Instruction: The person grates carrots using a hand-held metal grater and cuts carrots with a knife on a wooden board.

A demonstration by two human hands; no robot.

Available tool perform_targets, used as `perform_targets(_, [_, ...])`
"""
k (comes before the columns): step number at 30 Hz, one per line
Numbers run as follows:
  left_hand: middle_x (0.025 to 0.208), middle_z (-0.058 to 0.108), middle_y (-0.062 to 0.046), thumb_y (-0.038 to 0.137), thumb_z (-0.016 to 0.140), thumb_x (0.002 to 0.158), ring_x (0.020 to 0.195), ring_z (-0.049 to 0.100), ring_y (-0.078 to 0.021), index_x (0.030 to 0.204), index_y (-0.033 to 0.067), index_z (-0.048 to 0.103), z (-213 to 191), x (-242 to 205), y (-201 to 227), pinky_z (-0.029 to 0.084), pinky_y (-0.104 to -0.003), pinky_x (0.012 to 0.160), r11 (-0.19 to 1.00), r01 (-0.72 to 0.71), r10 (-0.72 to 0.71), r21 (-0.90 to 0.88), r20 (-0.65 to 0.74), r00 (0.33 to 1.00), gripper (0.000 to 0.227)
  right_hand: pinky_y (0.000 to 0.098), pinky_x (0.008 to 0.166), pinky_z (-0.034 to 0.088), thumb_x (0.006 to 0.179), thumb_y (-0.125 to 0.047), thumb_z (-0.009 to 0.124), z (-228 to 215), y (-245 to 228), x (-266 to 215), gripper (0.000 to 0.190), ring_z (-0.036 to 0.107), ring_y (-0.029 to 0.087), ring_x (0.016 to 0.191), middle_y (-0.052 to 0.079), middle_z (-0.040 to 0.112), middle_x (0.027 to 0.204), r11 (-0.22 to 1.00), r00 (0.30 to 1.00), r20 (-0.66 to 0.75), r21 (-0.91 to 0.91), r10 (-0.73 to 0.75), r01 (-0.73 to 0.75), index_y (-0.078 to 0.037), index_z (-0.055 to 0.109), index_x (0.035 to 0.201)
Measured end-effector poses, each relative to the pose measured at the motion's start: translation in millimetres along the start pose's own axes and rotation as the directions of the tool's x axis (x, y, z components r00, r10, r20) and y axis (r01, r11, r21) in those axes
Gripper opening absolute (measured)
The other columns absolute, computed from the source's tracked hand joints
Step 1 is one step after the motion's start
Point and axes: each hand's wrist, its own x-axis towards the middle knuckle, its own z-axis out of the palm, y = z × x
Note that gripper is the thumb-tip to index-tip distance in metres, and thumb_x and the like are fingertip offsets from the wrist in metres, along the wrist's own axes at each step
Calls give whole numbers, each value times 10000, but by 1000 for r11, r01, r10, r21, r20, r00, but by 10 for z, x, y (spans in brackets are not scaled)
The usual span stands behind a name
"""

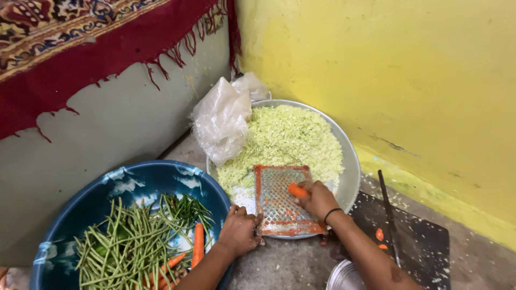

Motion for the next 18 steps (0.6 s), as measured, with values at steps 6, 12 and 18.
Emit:
perform_targets(6, [931,751,-116,316,844,680,1021,609,-321,1134,94,742,-23,13,9,352,-491,1034,1000,12,-12,21,17,1000,516,501,929,515,935,-136,624,41,-36,-436,386,629,445,1001,285,637,1074,935,986,19,-313,-168,165,-41,599,1309])
perform_targets(12, [937,746,-120,370,840,718,1041,606,-321,1075,90,746,-66,5,46,364,-486,1034,999,34,-33,-6,54,998,463,471,883,534,790,53,577,326,-67,-931,514,618,430,1032,252,593,1086,925,985,-36,-351,-169,145,16,567,1302])
perform_targets(18, [917,738,-124,337,842,705,1042,602,-325,952,70,743,-54,13,43,359,-499,1037,999,31,-30,-15,65,997,378,429,918,512,720,59,609,392,-132,-574,496,582,386,1028,211,609,1043,797,886,-118,-502,-449,337,62,621,1216])
